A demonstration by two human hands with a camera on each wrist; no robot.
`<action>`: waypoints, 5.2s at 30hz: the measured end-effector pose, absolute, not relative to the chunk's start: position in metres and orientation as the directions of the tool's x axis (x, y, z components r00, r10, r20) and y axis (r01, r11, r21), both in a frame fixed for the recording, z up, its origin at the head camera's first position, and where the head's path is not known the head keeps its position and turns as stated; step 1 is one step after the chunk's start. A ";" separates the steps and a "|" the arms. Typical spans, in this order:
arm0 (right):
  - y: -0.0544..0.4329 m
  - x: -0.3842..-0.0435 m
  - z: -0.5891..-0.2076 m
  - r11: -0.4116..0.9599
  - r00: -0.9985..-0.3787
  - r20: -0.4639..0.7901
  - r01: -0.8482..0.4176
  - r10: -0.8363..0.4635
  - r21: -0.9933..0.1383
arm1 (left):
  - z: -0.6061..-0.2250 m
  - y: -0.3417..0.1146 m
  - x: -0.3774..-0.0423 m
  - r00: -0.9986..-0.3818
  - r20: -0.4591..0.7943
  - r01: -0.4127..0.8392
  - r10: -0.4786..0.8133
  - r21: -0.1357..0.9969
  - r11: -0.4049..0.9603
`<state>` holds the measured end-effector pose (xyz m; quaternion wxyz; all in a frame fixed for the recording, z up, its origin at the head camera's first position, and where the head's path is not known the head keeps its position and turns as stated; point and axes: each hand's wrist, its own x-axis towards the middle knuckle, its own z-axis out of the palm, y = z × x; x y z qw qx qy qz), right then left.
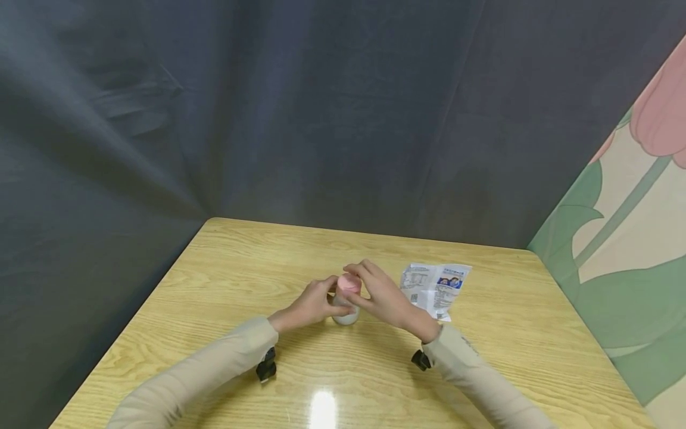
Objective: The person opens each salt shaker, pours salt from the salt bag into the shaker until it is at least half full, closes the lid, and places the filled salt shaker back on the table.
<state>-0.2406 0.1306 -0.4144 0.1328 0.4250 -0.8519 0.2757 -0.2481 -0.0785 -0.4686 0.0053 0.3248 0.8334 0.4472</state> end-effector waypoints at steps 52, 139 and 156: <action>0.136 -0.237 -0.420 0.456 -0.594 0.486 -0.804 -0.641 -0.381 | -0.472 -0.078 -0.248 -0.770 0.305 0.551 0.560 0.761 0.343; 0.133 -0.233 -0.421 0.472 -0.671 0.484 -0.741 -0.562 -0.478 | -0.463 -0.072 -0.249 -0.759 0.190 0.517 0.622 0.756 0.400; 0.153 -0.233 -0.427 0.469 -0.526 0.623 -0.840 -0.579 -0.274 | -0.465 -0.070 -0.249 -0.760 0.198 0.517 0.619 0.762 0.390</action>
